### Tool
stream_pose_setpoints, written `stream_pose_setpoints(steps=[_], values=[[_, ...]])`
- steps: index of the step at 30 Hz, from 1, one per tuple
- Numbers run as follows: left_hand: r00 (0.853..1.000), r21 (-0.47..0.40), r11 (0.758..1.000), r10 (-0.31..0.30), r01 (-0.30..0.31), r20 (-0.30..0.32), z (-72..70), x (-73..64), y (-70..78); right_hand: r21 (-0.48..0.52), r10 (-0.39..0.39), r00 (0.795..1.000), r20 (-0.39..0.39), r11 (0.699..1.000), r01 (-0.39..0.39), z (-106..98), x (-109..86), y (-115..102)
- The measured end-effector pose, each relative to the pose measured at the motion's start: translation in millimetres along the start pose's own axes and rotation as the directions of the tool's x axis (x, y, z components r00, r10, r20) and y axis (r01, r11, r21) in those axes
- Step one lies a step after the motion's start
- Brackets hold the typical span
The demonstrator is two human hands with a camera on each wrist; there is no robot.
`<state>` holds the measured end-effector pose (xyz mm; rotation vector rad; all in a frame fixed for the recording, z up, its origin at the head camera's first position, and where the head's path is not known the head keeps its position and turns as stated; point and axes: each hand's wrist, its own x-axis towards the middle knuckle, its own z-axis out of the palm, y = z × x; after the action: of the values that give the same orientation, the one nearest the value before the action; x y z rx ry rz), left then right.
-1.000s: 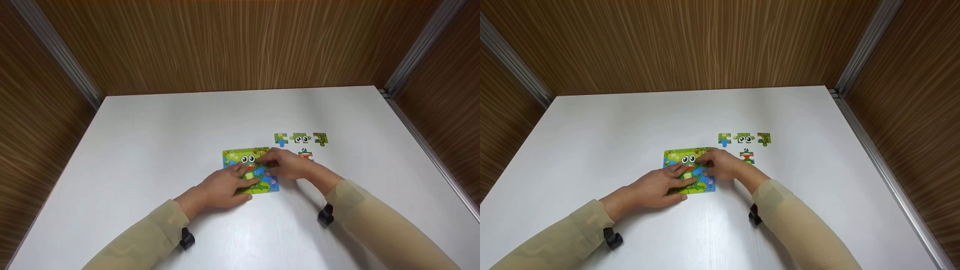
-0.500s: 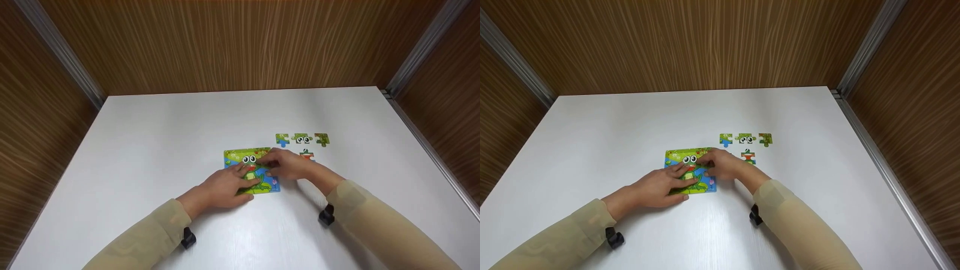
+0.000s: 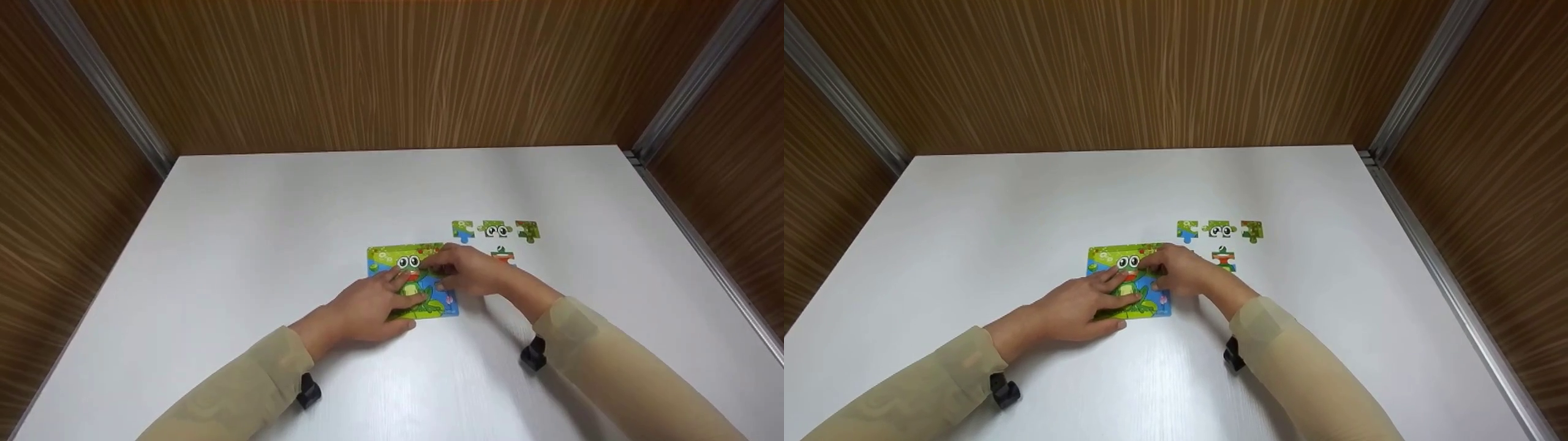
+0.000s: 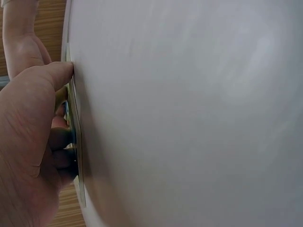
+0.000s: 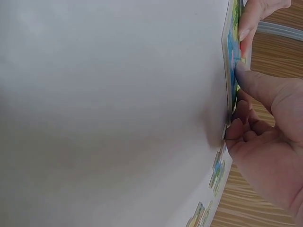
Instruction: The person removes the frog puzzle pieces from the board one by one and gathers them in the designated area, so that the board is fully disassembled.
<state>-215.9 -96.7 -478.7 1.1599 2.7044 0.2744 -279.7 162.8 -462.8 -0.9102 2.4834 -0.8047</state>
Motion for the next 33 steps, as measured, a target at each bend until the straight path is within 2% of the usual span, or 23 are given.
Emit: stream_pose_setpoints(steps=[9,18,24,33], values=[[1.0,0.002,1.0,0.002,-0.002,-0.013,1.3,-1.4,-0.1,-0.124,-0.061,0.997,-0.051,0.991,0.055,0.6,-1.6,-8.7],[1.0,0.03,1.0,0.005,-0.004,-0.009,-1.3,-0.6,-0.5,-0.175,-0.086,0.991,-0.104,0.982,0.066,4.7,-2.9,-7.6],[0.999,0.025,0.999,0.023,-0.022,-0.03,0.0,-0.8,-1.0,-0.233,-0.128,0.983,-0.13,0.968,0.096,7.3,-6.1,-8.2],[0.999,0.021,1.0,0.018,-0.017,-0.031,1.8,0.0,-0.6,-0.211,-0.11,0.982,-0.151,0.974,0.076,8.7,-7.8,-8.4]])
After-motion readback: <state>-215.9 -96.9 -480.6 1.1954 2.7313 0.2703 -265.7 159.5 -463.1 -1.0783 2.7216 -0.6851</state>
